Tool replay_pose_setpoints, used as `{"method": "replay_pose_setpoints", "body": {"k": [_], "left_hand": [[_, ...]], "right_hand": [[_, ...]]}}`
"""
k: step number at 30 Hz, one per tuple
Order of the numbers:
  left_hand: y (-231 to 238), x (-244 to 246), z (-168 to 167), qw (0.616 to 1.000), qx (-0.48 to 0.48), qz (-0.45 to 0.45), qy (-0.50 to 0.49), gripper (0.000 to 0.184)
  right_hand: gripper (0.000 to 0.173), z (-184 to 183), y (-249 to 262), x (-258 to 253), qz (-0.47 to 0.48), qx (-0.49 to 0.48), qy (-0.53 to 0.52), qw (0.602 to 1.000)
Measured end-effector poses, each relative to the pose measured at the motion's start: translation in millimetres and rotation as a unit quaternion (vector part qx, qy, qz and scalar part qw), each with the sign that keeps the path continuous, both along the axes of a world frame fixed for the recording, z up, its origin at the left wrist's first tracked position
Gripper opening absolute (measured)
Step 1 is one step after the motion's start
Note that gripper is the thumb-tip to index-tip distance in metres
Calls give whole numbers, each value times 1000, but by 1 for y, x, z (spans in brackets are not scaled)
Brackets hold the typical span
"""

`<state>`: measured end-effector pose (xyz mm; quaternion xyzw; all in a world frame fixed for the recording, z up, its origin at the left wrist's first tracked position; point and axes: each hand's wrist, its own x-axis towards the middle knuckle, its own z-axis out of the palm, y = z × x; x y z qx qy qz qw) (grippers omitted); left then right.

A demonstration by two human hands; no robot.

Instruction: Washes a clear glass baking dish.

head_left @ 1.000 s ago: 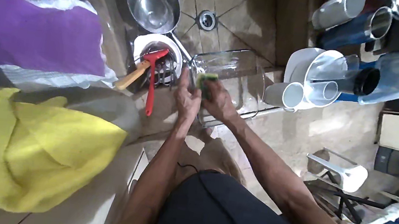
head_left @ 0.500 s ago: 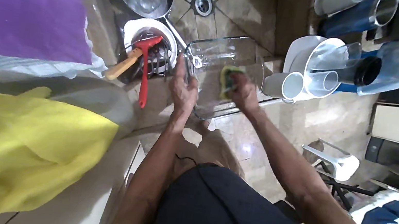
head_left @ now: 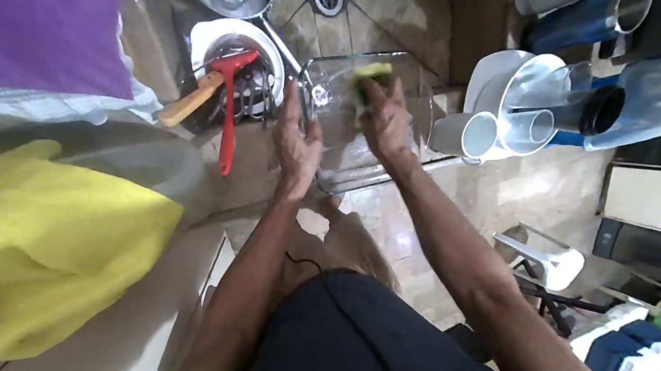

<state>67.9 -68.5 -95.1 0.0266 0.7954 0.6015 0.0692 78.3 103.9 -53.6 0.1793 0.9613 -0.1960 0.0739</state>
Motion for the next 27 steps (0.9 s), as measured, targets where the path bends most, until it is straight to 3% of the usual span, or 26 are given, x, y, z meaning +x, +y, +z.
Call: {"method": "replay_pose_setpoints", "body": {"k": [3,5,9,11,14,18,23,27], "left_hand": [[0,0,3,1000,-12,6,5,68],[1,-1,1,1000,-20,9,8,69],[1,-1,0,1000,-28,5,11,69],[0,-1,-1,1000,-24,0,9,70],[0,-1,-1,1000,-26,-4,8,67],[1,-2,-7,998,-17,8,53,66],[-1,-4,-3,1000,-6,-2,21,67],[0,-5,1,1000,-16,-1,3,68]], "right_hand": [[50,-9,-42,12,86,-83,41,992],[45,-5,-40,37,124,-98,8,987],[51,14,12,48,71,25,-116,990],[50,11,22,27,65,73,-93,991],[38,-3,20,-3,183,66,10,981],[42,-5,20,-17,327,53,41,943],[43,17,34,-7,194,135,-74,969],[45,24,12,28,101,121,-164,974]]}}
